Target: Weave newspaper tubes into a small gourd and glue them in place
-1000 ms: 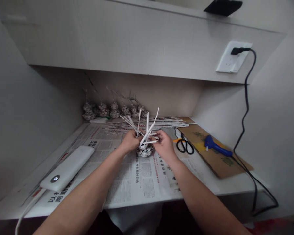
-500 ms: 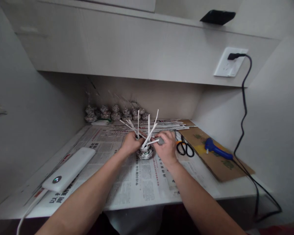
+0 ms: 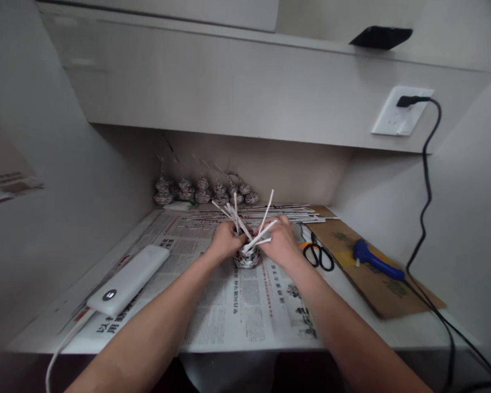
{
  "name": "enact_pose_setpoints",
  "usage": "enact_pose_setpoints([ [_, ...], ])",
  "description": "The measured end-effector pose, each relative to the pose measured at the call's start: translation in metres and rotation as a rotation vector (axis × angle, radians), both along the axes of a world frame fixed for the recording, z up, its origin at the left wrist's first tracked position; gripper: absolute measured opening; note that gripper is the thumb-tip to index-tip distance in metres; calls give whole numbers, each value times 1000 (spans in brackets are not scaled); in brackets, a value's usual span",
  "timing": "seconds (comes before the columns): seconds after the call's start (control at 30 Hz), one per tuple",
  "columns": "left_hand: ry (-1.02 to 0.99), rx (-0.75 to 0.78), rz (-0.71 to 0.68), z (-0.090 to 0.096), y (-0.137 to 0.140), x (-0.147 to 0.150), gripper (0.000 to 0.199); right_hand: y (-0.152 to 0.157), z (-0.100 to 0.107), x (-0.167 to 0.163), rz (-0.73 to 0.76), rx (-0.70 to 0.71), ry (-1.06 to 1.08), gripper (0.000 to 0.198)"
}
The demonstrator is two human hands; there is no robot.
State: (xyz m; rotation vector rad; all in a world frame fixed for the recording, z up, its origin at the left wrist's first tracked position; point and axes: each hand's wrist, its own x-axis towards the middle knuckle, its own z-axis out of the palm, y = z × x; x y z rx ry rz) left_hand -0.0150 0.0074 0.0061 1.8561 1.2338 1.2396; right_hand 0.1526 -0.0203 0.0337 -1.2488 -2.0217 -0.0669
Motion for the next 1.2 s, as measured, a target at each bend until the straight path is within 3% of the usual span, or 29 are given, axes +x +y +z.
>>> enact_pose_setpoints([
  [0.1,-18,15,11,1,4,-4,19,7,2,-7,35,21,11,2],
  [0.2,-129,-2,14,-1,10,-8,20,17,-13,-12,81,5,340,7],
  [0.33,-240,-43,-22,-7,17,-11,21,31,-37,-13,147,-225,832,21],
  [0.5,-246,-29,-68,-14,20,-9,20,30,-41,-14,190,-414,1059,24],
  [0.6,-244,-30,-108,-16,20,-7,19,30,-42,-14,215,-463,1049,19],
  [0.77,-258,-56,-119,-14,17,-6,20,34,-49,-12,259,-385,867,14],
  [1.07,-329,-162,-91,-8,7,2,27,21,-38,-6,-6,-189,489,15],
  [1.2,-325,-128,-90,-9,8,2,23,19,-34,-5,8,-210,467,15],
])
